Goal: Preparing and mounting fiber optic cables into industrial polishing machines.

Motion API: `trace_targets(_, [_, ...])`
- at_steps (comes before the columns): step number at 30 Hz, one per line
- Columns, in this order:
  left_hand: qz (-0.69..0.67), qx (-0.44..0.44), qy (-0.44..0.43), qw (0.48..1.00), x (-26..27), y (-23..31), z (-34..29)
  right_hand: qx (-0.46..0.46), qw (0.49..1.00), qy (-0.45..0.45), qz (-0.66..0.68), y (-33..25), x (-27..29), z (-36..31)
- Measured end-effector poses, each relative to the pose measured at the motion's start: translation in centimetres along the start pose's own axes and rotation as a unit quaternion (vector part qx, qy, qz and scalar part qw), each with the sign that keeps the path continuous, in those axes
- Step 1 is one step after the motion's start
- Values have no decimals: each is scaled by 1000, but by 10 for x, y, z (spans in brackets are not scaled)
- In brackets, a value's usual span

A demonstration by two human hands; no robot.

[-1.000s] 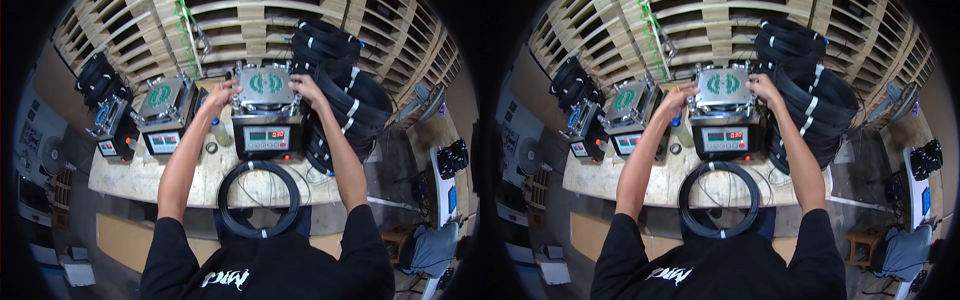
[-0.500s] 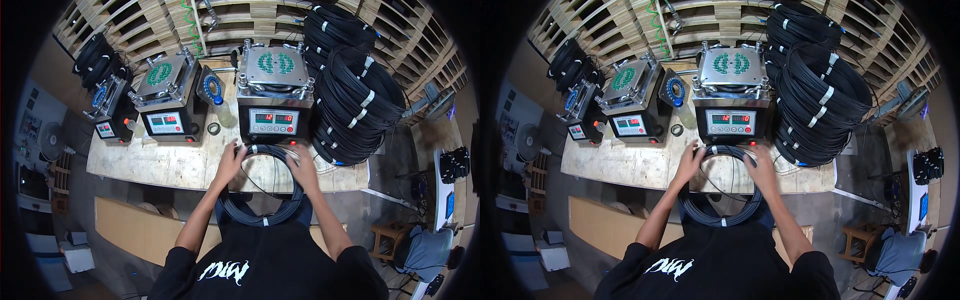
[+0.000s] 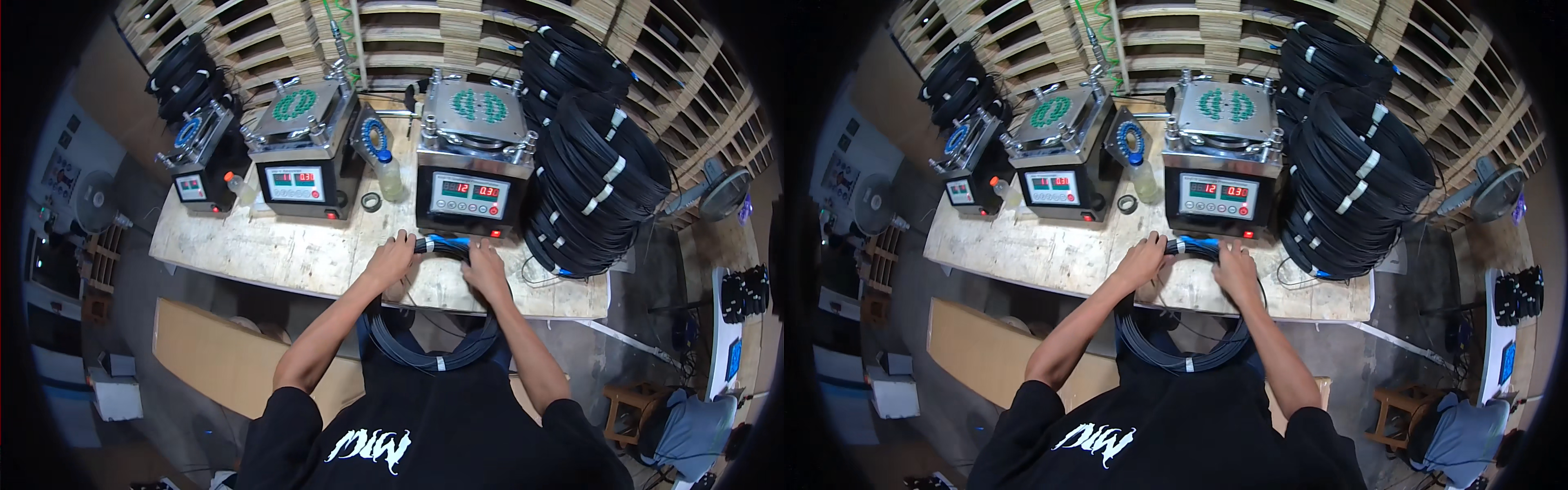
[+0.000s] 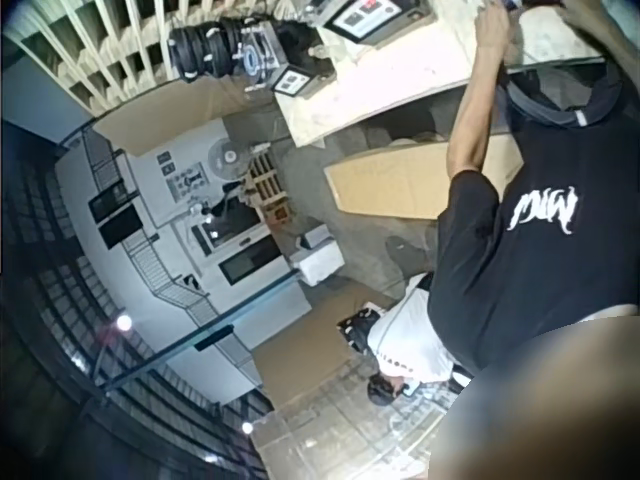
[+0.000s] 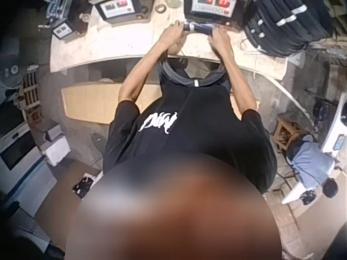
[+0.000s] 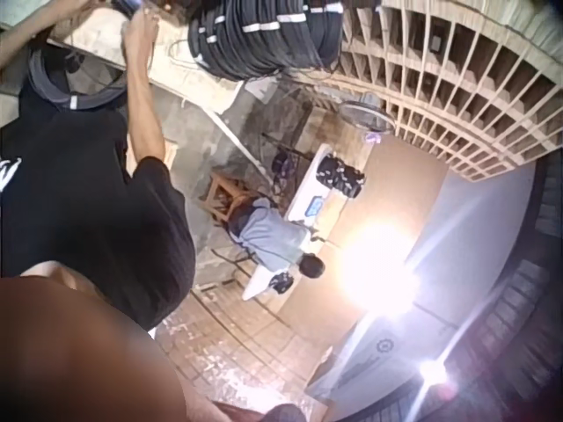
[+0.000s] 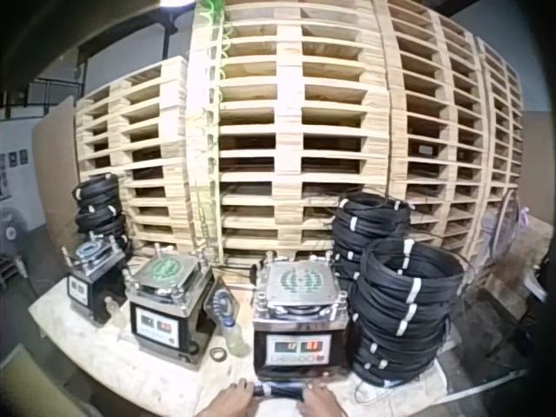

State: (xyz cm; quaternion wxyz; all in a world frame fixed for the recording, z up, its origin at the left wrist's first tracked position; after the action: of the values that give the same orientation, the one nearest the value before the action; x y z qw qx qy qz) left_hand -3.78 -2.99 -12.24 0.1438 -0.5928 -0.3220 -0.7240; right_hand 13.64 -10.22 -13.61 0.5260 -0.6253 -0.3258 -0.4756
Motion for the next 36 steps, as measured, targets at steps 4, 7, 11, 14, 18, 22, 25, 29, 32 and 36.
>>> trace_targets(4, [-56, 27, -33, 998, 29, -23, -33, 117, 985, -23, 126, -45, 23, -4])
trace_targets(7, [-73, 43, 0, 996, 70, -28, -44, 127, 976, -66, 161, -74, 47, 5])
trace_targets(11, [-26, 35, 56, 998, 152, -52, -65, 224, 951, -85, 197, -151, 82, 24])
trace_targets(14, [9, 43, 94, 995, 226, -85, -72, 247, 949, -67, 183, -214, 108, 55])
trace_targets(18, [46, 40, 119, 991, 325, -136, -63, 327, 917, 27, 227, -297, 157, 108])
trace_targets(22, [91, -8, 158, 983, 389, -189, -26, 346, 898, 86, 256, -350, 184, 175])
trace_targets(25, [84, -29, 168, 982, 409, -233, 0, 302, 922, 69, 231, -374, 178, 221])
trace_targets(29, [67, -41, 132, 988, 412, -270, 35, 284, 928, 85, 227, -386, 175, 256])
trace_targets(32, [40, -102, 149, 983, 407, -279, 49, 283, 927, 96, 227, -385, 171, 264])
trace_targets(36, [20, -95, 106, 990, 372, -292, 60, 235, 941, 83, 229, -370, 154, 258])
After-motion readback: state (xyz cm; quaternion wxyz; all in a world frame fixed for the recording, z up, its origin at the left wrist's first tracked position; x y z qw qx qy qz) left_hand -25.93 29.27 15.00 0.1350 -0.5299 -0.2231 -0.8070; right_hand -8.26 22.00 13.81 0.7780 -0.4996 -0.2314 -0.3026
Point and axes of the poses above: each hand's wrist, its own z-axis towards the middle knuckle, its own x-axis out of the back of the hand, y = z × x, the point moved 10 cm from there along z, towards the middle knuckle, and after that the axes turned 4 degrees about -x, right-handed, at the moved point
